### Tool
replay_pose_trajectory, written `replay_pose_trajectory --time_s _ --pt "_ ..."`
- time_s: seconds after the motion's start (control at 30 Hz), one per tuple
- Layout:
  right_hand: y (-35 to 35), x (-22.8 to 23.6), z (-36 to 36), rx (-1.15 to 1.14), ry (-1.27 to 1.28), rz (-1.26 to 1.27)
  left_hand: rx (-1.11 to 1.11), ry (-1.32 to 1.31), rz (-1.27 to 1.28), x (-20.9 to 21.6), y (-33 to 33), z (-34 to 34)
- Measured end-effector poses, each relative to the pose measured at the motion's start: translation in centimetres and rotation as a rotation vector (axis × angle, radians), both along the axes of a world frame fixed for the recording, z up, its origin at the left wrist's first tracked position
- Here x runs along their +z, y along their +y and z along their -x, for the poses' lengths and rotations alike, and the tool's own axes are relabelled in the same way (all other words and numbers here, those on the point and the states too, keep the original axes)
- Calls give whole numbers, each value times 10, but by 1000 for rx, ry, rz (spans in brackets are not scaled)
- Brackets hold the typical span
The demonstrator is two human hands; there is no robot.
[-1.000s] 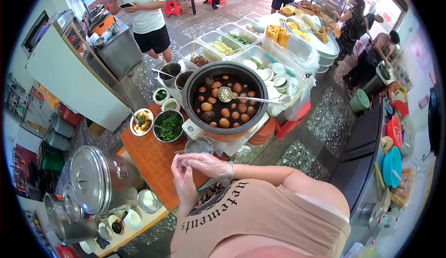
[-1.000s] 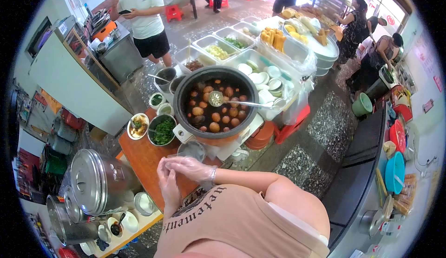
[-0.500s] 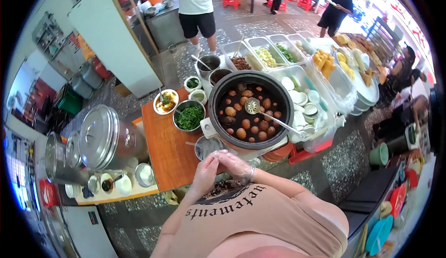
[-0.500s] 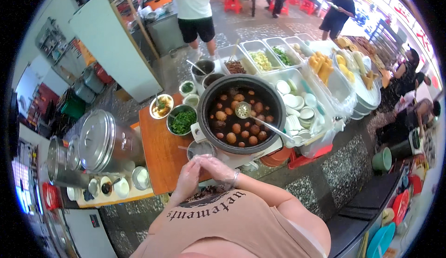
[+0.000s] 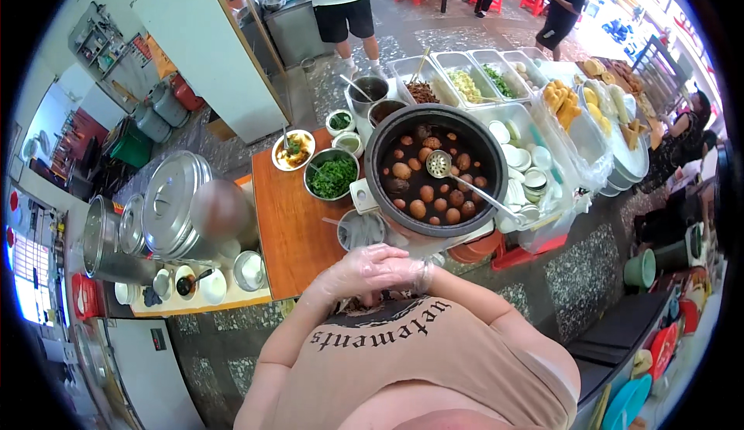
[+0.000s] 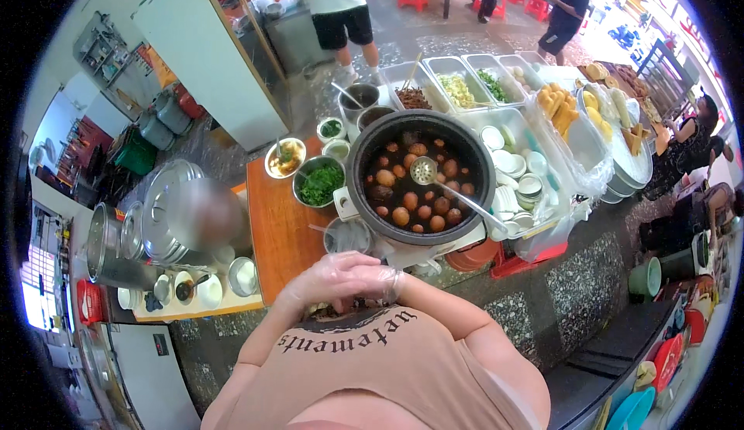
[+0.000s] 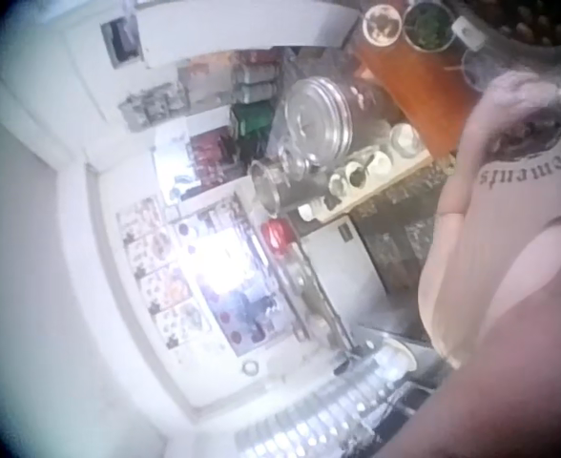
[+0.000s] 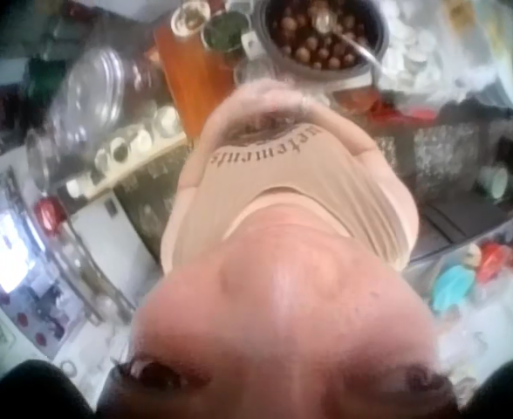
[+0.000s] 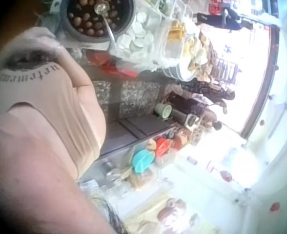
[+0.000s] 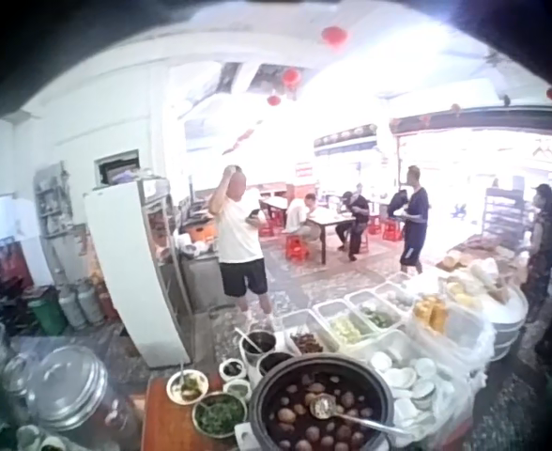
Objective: The person scoops tofu from a container into a bowl with a spoon, adds sauce from a pot with a ladle, and carries the bowl to a service counter where they stand and wait while other workers interact with customers.
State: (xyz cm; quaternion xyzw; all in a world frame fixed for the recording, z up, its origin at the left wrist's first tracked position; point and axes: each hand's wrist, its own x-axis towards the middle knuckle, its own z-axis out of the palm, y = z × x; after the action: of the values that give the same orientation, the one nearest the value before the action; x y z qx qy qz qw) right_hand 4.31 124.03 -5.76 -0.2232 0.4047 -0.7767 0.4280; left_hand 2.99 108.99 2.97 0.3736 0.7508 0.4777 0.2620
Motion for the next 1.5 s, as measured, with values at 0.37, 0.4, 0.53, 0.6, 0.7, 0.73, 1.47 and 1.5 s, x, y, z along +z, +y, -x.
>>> replay_pose_trajectory --time_s 0.37,0.4,0.53,0.6,0.7,0.73,1.47,1.5 --pt "-25 -14 -13 -277 607 -520 55 139 -11 -10 -30 1" --pt "-27 -15 -15 -287 645 -549 77 185 -40 -7 -31 0" --pt "-41 -52 -12 -307 732 -597 134 442 -33 -6 -34 -2" --pt "-51 -74 -12 -372 530 -448 183 498 -85 -12 -34 -4" --pt "-60 -21 -19 -465 168 -152 253 567 -166 -25 -34 -5" --pt "-65 -9 -20 -486 83 -66 285 579 -189 -27 -34 -6" --pt "-69 52 -19 -761 229 -86 281 332 -190 -39 -38 -15" --pt "-68 54 -18 -759 230 -87 283 332 -192 -39 -36 -15"
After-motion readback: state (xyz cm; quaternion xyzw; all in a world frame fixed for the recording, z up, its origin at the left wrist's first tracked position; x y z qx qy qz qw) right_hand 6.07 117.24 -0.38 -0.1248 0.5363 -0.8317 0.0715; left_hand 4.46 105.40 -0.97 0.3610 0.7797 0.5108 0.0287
